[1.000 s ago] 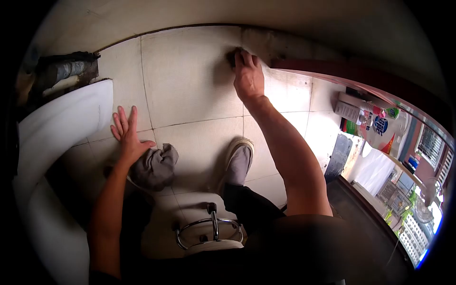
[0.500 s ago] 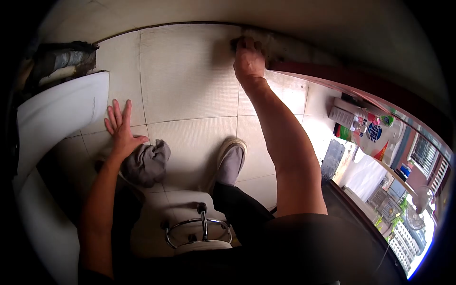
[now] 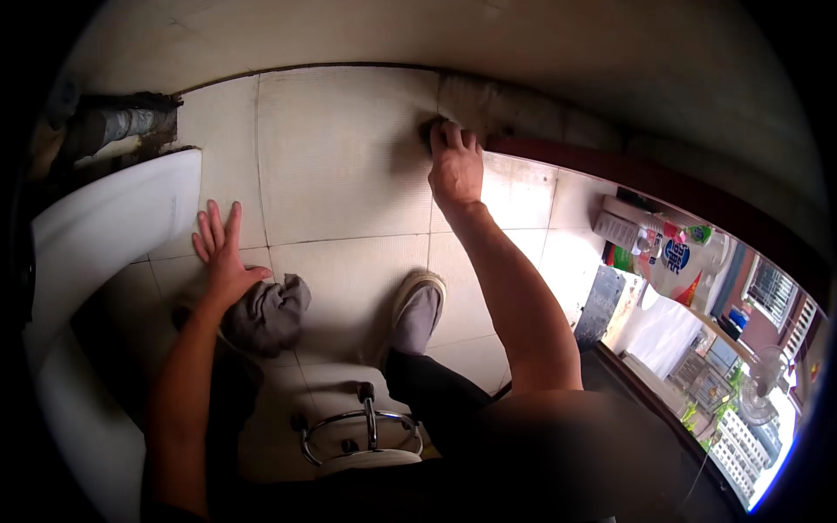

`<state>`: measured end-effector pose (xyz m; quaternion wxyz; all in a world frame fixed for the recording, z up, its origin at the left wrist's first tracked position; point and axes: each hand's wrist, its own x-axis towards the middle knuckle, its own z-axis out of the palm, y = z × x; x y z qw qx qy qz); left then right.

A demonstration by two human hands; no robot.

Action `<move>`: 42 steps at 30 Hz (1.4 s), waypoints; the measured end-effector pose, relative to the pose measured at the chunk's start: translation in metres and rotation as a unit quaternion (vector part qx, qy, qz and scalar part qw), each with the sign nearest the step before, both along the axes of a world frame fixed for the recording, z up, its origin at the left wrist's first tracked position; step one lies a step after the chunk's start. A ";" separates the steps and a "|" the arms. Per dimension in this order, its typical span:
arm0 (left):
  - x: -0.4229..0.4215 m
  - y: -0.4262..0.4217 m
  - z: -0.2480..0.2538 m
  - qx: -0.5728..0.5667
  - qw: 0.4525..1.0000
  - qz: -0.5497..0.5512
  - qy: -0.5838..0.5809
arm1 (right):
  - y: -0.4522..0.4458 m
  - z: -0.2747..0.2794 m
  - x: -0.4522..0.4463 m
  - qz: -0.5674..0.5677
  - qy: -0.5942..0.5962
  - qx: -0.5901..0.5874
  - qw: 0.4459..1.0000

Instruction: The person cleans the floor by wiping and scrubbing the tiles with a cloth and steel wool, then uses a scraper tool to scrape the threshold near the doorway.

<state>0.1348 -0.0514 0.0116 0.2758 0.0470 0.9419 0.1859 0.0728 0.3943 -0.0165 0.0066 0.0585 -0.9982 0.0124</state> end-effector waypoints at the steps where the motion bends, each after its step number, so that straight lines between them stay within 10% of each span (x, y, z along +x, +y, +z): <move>1: 0.003 -0.002 -0.002 0.004 1.000 -0.003 0.011 | -0.002 0.004 0.012 0.007 0.015 0.006 1.000; 42: 0.006 0.000 -0.001 0.009 1.000 -0.003 0.019 | 0.005 -0.010 -0.059 -0.076 0.016 -0.062 0.995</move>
